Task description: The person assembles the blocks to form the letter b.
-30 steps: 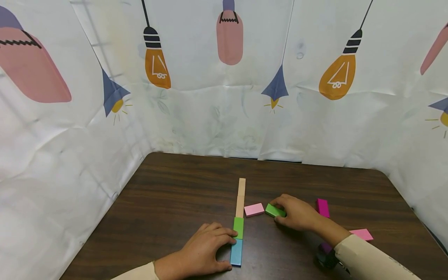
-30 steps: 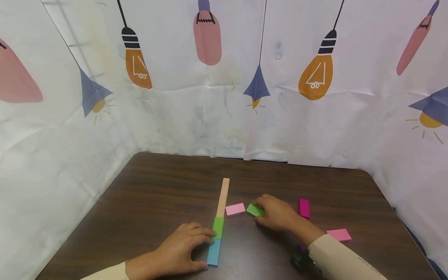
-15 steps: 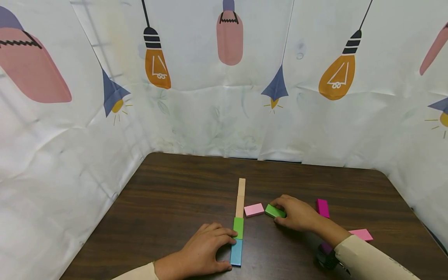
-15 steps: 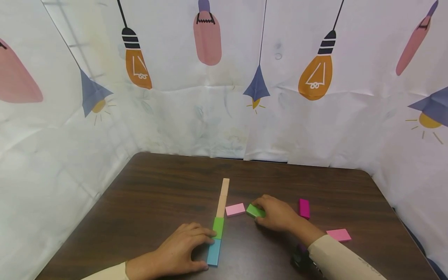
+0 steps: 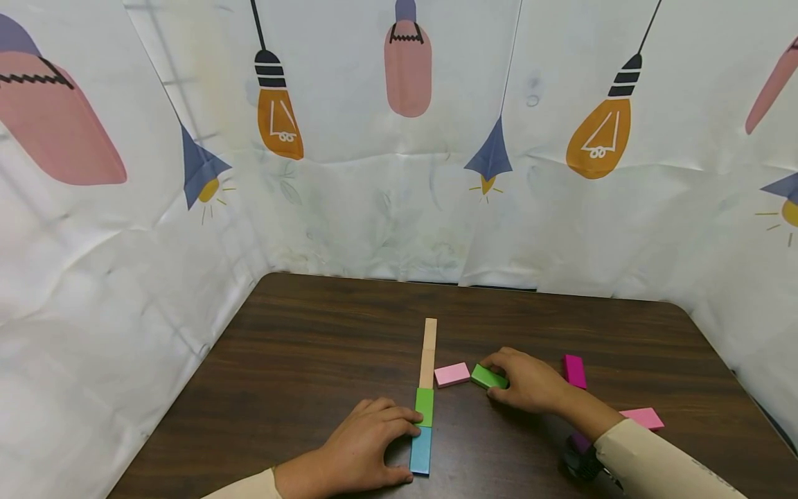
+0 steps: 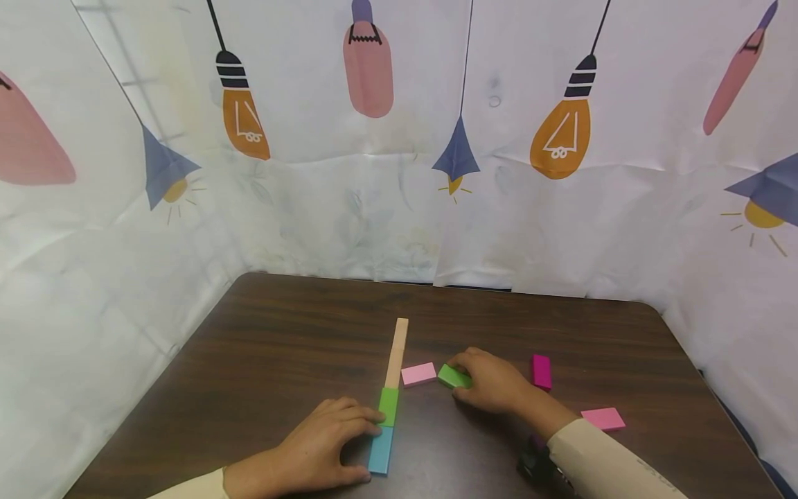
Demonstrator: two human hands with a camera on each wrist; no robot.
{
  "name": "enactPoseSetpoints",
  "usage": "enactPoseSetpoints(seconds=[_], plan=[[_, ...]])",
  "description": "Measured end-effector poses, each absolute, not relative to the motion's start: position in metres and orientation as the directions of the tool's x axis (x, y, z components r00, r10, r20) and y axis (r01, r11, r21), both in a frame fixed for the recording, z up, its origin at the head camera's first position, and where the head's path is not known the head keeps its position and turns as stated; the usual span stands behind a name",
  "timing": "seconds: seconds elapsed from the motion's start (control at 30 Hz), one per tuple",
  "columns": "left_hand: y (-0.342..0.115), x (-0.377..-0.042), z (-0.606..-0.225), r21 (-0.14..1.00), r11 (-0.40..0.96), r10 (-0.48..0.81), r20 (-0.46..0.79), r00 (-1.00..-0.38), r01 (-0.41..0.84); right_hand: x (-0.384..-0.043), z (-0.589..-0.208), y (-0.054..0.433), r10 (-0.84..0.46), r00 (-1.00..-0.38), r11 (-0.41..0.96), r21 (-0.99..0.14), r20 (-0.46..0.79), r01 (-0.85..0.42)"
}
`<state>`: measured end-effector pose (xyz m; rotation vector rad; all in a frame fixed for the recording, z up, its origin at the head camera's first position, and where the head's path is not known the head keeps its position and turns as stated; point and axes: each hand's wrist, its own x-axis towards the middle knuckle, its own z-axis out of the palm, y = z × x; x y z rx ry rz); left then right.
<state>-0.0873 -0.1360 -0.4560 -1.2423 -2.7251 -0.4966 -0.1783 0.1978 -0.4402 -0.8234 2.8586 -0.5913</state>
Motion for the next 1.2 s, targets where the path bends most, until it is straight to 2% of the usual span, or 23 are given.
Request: enactPoseSetpoints(seconds=[0.47,0.8,1.2], plan=[[-0.136,-0.088,-0.456,0.257,0.611,0.720,0.213,-0.661,0.748,-0.178,-0.438,0.203,-0.523,-0.852,0.777,-0.411,-0.001,-0.476],[-0.136,-0.090,-0.456,0.238,0.617,0.719,0.217,-0.661,0.750,-0.177,-0.420,0.229,-0.518,-0.855,0.774,-0.419,0.014,-0.475],[-0.136,-0.089,-0.456,0.248,0.614,0.719,0.217,-0.660,0.750,-0.170,-0.415,0.262,-0.459,-0.888,0.818,-0.377,0.027,-0.435]])
